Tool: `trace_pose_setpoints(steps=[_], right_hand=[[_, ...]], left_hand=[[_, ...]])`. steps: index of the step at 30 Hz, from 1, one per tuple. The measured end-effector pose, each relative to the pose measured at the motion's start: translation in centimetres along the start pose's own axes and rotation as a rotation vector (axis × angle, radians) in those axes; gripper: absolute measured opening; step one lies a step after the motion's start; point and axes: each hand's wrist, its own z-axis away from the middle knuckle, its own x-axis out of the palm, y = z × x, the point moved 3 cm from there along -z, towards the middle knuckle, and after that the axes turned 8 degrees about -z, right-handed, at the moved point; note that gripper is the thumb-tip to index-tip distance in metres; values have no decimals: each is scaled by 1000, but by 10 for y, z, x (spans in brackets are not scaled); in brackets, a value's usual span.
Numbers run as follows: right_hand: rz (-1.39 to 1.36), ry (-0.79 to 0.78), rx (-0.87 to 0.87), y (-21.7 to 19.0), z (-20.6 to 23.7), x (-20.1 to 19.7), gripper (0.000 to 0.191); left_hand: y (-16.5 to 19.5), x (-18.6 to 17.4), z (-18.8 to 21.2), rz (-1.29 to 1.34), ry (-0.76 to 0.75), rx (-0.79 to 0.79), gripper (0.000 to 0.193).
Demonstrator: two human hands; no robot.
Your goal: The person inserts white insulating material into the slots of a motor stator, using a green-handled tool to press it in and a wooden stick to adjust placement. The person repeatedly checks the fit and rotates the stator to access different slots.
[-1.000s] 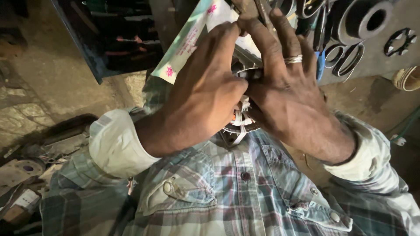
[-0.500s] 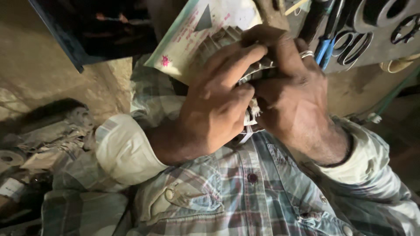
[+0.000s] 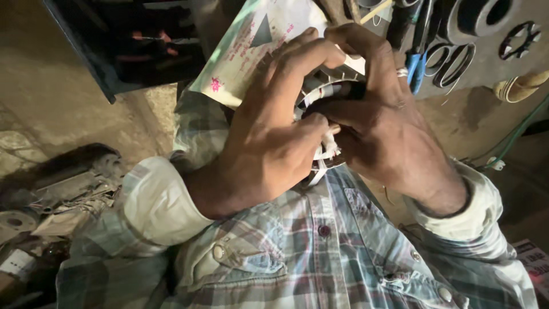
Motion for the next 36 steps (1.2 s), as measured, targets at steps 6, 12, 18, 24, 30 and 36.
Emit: trace_pose_setpoints(steps=[6,12,18,24,30,36], right_hand=[[-107,1,32,7,0,-7,29],[-131,93,-27,3,-4,-19,21],[-26,69,-10,-3,2,-19,23],[173,-47,-67,-4,6,-13,14],[222,-57,64,-11,-3,0,5],[203,-2,76,-10,-4,4,5]], left_hand=[[3,-14,-14,137,-1,-79,28],[3,-22,-18,-20,-161,-72,32],[-5,0,-7,-188,-203,-81,21],[-6,-3,-8,-103,-215,-71,10],[-4,-2,-16,-78,-98,-10,15],[-2,8,-7,29,-78,-30,15]])
